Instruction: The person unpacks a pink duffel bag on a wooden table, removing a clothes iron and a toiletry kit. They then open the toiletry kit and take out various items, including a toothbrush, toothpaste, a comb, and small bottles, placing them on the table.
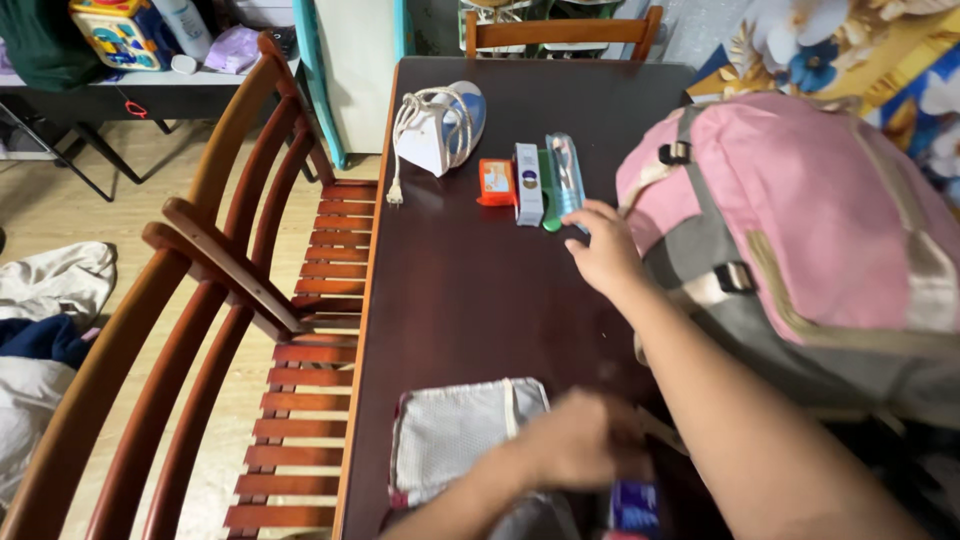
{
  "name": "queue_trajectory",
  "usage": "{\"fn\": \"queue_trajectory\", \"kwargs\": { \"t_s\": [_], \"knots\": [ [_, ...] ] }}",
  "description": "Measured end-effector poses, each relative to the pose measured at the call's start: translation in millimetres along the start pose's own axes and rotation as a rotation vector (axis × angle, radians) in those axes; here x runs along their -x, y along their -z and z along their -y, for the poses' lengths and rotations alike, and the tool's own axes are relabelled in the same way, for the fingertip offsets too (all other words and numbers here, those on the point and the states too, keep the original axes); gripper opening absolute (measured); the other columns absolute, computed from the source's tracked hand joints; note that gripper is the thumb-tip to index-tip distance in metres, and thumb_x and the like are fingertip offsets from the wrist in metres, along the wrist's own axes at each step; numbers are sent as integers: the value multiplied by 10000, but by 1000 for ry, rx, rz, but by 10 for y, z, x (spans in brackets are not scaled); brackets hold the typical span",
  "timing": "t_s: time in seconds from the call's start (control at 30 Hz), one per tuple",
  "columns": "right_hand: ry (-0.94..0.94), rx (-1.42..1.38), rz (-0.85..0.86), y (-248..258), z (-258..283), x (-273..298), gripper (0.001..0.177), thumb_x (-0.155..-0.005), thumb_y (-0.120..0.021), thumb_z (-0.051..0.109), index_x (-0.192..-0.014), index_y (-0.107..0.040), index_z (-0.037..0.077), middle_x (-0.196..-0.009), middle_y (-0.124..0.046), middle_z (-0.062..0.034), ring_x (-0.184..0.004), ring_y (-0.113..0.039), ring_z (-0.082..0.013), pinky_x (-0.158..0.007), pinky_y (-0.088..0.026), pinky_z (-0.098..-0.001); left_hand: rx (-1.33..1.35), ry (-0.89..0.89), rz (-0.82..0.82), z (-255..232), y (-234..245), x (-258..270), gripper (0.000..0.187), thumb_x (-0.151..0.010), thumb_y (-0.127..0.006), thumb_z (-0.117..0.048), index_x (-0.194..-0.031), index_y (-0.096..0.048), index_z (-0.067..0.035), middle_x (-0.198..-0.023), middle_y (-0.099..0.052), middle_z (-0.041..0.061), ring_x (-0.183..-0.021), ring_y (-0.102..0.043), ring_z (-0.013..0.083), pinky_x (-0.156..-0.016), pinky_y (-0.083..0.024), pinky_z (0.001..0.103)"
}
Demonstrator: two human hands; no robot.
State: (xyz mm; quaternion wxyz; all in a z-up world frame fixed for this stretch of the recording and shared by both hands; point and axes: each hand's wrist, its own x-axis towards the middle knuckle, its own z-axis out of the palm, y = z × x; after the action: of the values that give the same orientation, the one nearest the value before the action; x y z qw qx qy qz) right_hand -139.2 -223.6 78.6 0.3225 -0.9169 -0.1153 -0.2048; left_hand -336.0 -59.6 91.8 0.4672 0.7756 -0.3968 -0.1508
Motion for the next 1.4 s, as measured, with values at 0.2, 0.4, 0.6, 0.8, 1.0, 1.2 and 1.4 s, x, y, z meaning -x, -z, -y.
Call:
{"fn": "queue_trajectory", "kwargs": {
  "t_s": [0.2,0.4,0.6,0.8,1.0,1.2,1.4],
  "knots": [
    [83,-31,44,541,467,389,329,-787,-808,84,-1107,-736,102,-1326,-631,-152,-1229,-608,-342,-1010,-489,-415,-92,92,148,-511,-399,500,1032,-756,-833,-578,-1604,-425,-156,-1636,-325,264,-1469,-333,496,-1159,-326,551],
    [-246,-172,433,1051,884,1391,350,-841,-765,127,-1186,-713,138,-1224,-696,-35,-882,-630,-310,-796,-538,-374,-82,8,132,-820,-390,884,1052,-687,-886,-488,-1596,-445,-192,-1637,-349,248,-1445,-387,469,-1162,-367,524],
    [-102,-73,868,1350,787,2175,556,-672,-680,-81,-1172,-693,164,-1251,-660,-5,-1227,-601,-208,-1010,-479,-383,-313,103,145,-1030,-634,1051,1041,-597,-924,-286,-1524,-456,-217,-1424,-392,225,-1299,-390,448,-1080,-376,522],
    [22,92,915,1227,599,2385,614,-659,-781,-48,-1219,-679,182,-1260,-653,-77,-1366,-433,-357,-1177,-295,-459,-428,-38,-80,-766,-912,1067,734,-691,-800,-127,-1387,-572,-165,-1353,-466,216,-1232,-470,423,-1069,-437,490],
    [-63,168,926,1178,659,2405,733,-665,-685,-106,-1331,-612,192,-1263,-624,-106,-1263,-560,-332,-1057,-458,-397,-430,-46,-163,-564,-867,939,746,-678,-799,-104,-1384,-565,-154,-1368,-451,241,-1209,-468,443,-1054,-452,499],
    [-50,189,654,947,352,2417,640,-757,-637,-92,-1365,-580,102,-1289,-608,-183,-1222,-570,-401,-1000,-479,-445,-504,33,-206,-372,-749,659,787,-644,-834,-128,-1373,-540,-157,-1438,-386,268,-1259,-442,464,-1048,-448,504],
    [-35,211,396,633,48,2323,598,-810,-627,-50,-1393,-553,62,-1298,-572,-272,-1217,-550,-461,-994,-472,-487,-625,75,-237,-99,-576,285,797,-652,-855,-147,-1372,-517,-110,-1398,-381,304,-1216,-453,478,-1027,-459,510]
  ]
}}
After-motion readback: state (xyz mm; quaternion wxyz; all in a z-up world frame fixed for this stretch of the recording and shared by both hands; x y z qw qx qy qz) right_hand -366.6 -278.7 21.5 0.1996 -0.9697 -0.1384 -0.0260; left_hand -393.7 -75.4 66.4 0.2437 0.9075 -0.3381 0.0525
